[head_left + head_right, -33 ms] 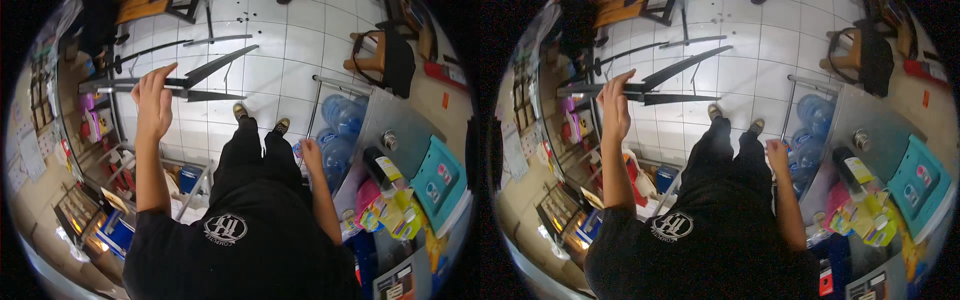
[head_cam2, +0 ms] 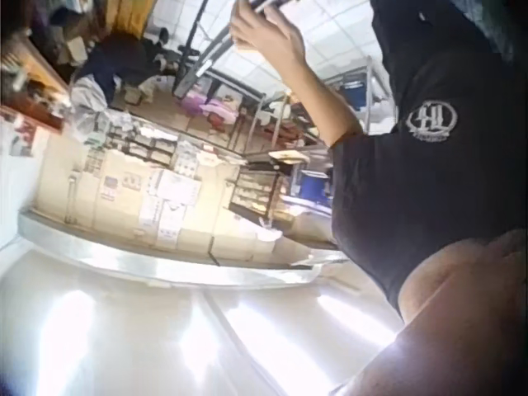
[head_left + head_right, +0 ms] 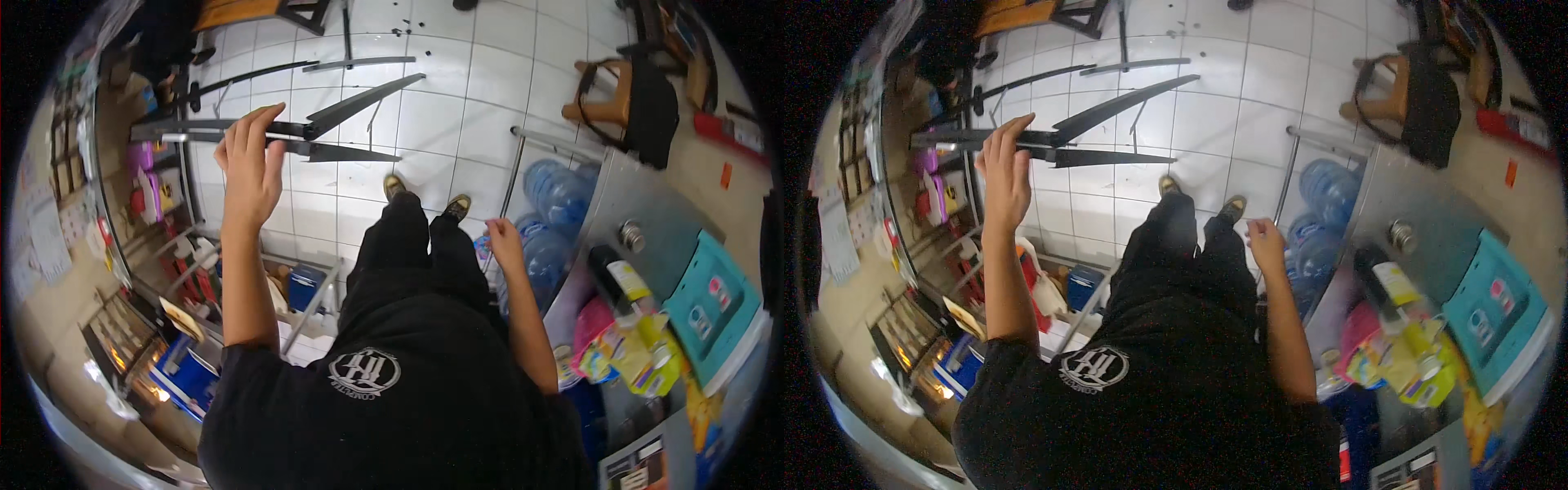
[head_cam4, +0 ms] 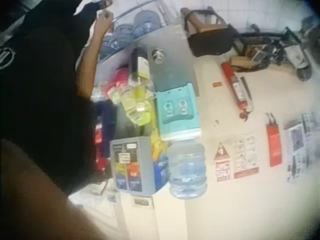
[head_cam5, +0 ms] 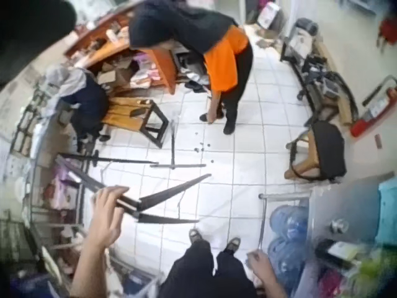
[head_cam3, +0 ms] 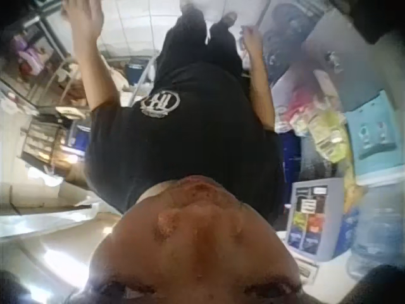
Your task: The person assembles a black metal frame by hand, inserting small components into the joints and picking up scattered pieces from the floor. The person later walks to a cooking station and stirs food in a large wok.
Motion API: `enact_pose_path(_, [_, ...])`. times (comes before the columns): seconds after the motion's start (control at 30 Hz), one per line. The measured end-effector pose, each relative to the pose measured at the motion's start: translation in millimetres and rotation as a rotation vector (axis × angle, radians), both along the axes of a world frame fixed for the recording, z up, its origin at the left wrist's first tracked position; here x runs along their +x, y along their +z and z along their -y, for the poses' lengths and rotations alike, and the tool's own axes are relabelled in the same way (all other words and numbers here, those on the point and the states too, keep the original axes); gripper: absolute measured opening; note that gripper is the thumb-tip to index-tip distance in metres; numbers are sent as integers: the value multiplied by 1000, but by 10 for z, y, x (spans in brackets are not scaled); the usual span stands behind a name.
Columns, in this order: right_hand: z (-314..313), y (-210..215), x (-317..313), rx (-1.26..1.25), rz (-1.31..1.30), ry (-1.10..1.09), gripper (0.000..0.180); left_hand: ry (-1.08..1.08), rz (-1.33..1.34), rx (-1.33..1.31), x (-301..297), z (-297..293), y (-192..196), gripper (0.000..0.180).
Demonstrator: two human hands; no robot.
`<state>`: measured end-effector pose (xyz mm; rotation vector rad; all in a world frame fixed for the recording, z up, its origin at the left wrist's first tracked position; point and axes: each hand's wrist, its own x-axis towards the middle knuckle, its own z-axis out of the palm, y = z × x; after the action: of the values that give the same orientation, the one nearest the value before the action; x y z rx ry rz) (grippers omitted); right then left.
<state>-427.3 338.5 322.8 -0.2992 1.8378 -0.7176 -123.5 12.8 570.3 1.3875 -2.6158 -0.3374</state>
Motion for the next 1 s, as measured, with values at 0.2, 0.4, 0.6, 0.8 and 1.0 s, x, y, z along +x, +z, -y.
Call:
enact_pose_path(0.2, [1755,-604,-570,-193,-179,408,30,281,29,-52,242,-237,76,48])
enact_pose_path(0.4, [3196,-1135,-1061,-53,-125,652,22,555,17,-112,371,120,-112,34])
enact_pose_path(0.6, [4080,-2365,-1573,21,-208,671,22,829,6,-174,382,281,-455,49])
enact_pose_path(0.8, [4632,-3213,-1680,118,-117,792,24,1078,-87,-174,410,209,-431,74])
enact_pose_path(1.0, [5168,-3462,-1553,221,38,684,33,1245,-37,-83,362,210,-271,69])
